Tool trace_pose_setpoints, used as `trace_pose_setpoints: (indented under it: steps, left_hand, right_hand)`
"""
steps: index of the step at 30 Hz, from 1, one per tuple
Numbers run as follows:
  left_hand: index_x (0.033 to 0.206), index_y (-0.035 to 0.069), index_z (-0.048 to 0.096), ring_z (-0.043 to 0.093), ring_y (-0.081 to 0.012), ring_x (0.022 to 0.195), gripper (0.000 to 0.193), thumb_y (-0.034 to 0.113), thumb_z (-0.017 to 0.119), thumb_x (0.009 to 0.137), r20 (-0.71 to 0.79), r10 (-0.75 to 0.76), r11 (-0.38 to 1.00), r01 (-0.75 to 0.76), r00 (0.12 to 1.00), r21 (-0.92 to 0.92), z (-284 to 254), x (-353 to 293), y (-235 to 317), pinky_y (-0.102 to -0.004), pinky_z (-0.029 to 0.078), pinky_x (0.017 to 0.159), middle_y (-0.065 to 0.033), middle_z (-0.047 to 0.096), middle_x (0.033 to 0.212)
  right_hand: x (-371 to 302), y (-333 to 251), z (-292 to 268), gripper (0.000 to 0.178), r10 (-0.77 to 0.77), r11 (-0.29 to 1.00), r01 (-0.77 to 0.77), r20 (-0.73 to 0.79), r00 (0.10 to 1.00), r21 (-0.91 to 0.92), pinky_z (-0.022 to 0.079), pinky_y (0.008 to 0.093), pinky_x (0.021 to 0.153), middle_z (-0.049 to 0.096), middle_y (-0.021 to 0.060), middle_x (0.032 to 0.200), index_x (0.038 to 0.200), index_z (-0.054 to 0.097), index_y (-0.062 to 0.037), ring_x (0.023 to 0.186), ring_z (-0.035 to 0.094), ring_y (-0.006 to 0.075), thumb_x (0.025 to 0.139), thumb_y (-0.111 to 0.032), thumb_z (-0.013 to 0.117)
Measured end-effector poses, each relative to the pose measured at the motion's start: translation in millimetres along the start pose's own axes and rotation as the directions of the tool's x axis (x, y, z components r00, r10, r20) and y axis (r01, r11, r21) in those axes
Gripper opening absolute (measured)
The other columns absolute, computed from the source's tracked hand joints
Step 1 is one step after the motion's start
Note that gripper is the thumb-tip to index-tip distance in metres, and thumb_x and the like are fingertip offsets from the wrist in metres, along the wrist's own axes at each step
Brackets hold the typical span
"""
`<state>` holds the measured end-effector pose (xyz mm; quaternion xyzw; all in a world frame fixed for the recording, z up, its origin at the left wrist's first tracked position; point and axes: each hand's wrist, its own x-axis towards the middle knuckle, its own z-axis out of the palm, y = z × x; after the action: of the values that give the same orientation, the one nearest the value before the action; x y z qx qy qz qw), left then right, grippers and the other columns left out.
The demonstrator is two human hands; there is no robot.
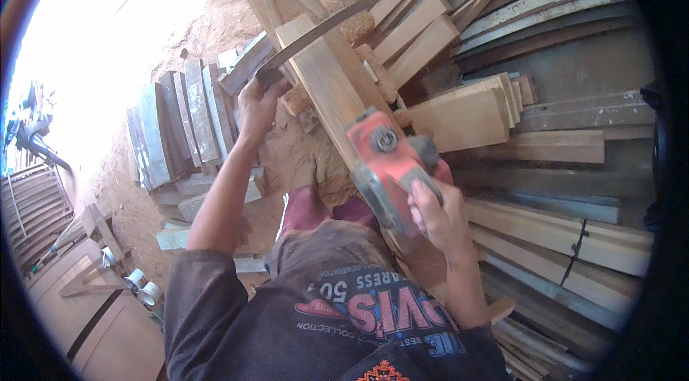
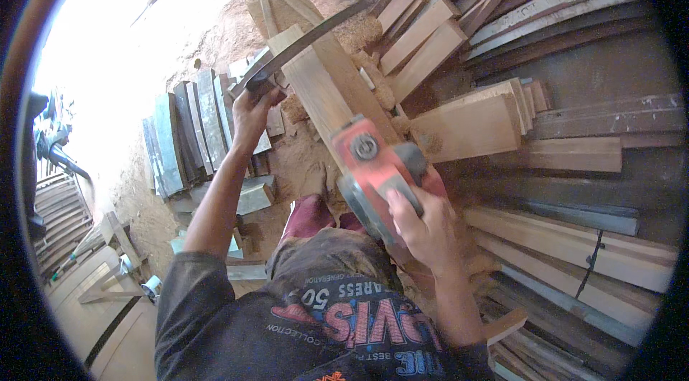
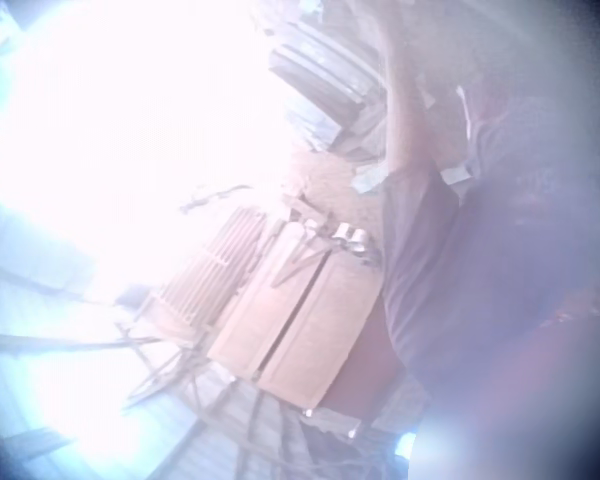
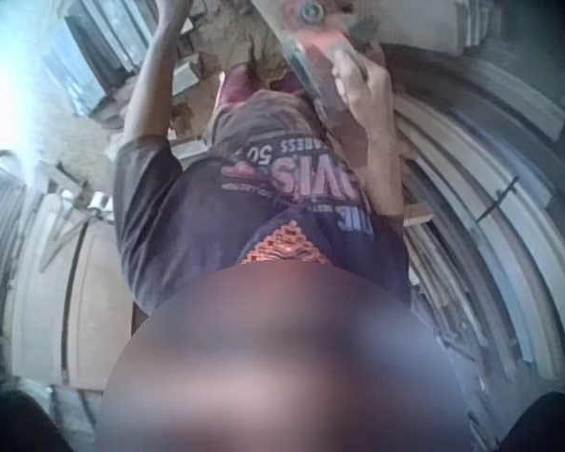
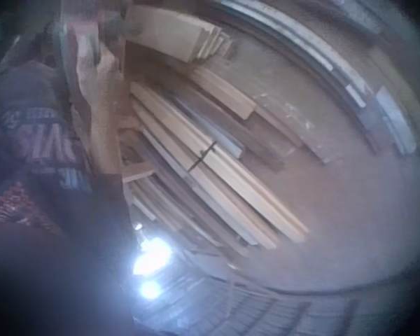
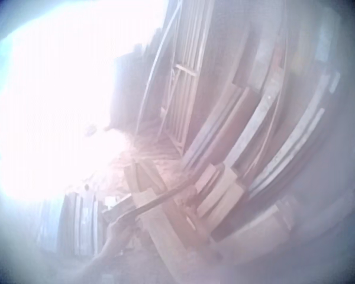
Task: The person planes a wooden plank with a hand planer, measures it with a metal ruler, and cuts it with a circular saw. The person handles the plank, planer, ruler, and saw throughout the sequence.
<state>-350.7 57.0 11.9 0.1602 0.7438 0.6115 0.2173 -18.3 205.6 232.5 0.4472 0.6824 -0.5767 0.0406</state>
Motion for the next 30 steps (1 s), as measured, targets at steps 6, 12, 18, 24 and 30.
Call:
trace_pose_setpoints:
  steps: [6,12,18,24,30]
  left_hand:
    - [0.118,0.0,0.073,0.073,-0.0147,0.098,0.02,0.013,0.076,0.104,-0.246,-0.162,0.978,0.122,0.955,-0.169,-73.1,-92.4,-25.4,-0.0329,0.058,0.086,-0.0065,0.078,0.11]
    - [0.118,0.006,0.074,0.069,-0.0129,0.088,0.02,0.017,0.08,0.103,-0.46,-0.339,0.933,0.23,0.821,-0.276,-116.0,-176.3,-53.2,-0.0319,0.055,0.079,-0.0016,0.076,0.105]
    - [0.121,0.008,0.074,0.07,-0.0103,0.091,0.025,0.02,0.083,0.1,-0.498,-0.361,0.926,0.239,0.789,-0.293,-126.7,-210.7,-67.6,-0.0299,0.054,0.077,0.0001,0.077,0.109]
    - [0.117,0.01,0.075,0.071,-0.0109,0.093,0.021,0.022,0.083,0.101,-0.402,-0.388,0.914,0.29,0.83,-0.284,-119.0,-209.6,-76.6,-0.0315,0.056,0.079,0.0002,0.077,0.106]
    - [0.115,0.011,0.075,0.072,-0.0106,0.093,0.02,0.022,0.083,0.1,-0.337,-0.33,0.928,0.238,0.882,-0.287,-97.2,-208.7,-77.5,-0.0304,0.056,0.076,0.0005,0.078,0.106]
  right_hand:
    - [121.4,-77.4,40.3,0.053,-0.286,0.957,0.288,0.054,0.957,-0.044,0.05,0.039,0.063,0.059,0.0065,0.064,0.084,0.072,-0.0003,0.064,0.061,0.017,0.108,-0.047,0.059]
    - [254.2,-180.4,90.8,0.059,-0.369,0.927,0.356,0.119,0.922,0.12,0.039,0.0273,0.046,0.052,-0.0036,0.071,0.105,0.078,0.0001,0.055,0.05,0.0068,0.106,-0.056,0.06]
    - [238.4,-178.1,90.7,0.059,-0.292,0.95,0.276,0.109,0.95,0.143,0.038,0.0267,0.048,0.049,-0.005,0.07,0.108,0.078,-0.0005,0.055,0.043,0.0067,0.106,-0.056,0.059]
    - [103.3,-64.7,39.3,0.053,-0.249,0.968,0.25,0.037,0.968,-0.012,0.046,0.0327,0.056,0.054,-0.0025,0.068,0.095,0.076,-0.0028,0.059,0.054,0.0108,0.109,-0.05,0.057]
    - [-79.3,52.2,-20.9,0.046,0.045,0.999,-0.045,-0.011,0.999,0.02,0.04,0.0273,0.053,0.056,-0.0032,0.068,0.083,0.063,-0.0056,0.058,0.053,0.0072,0.109,-0.042,0.054]
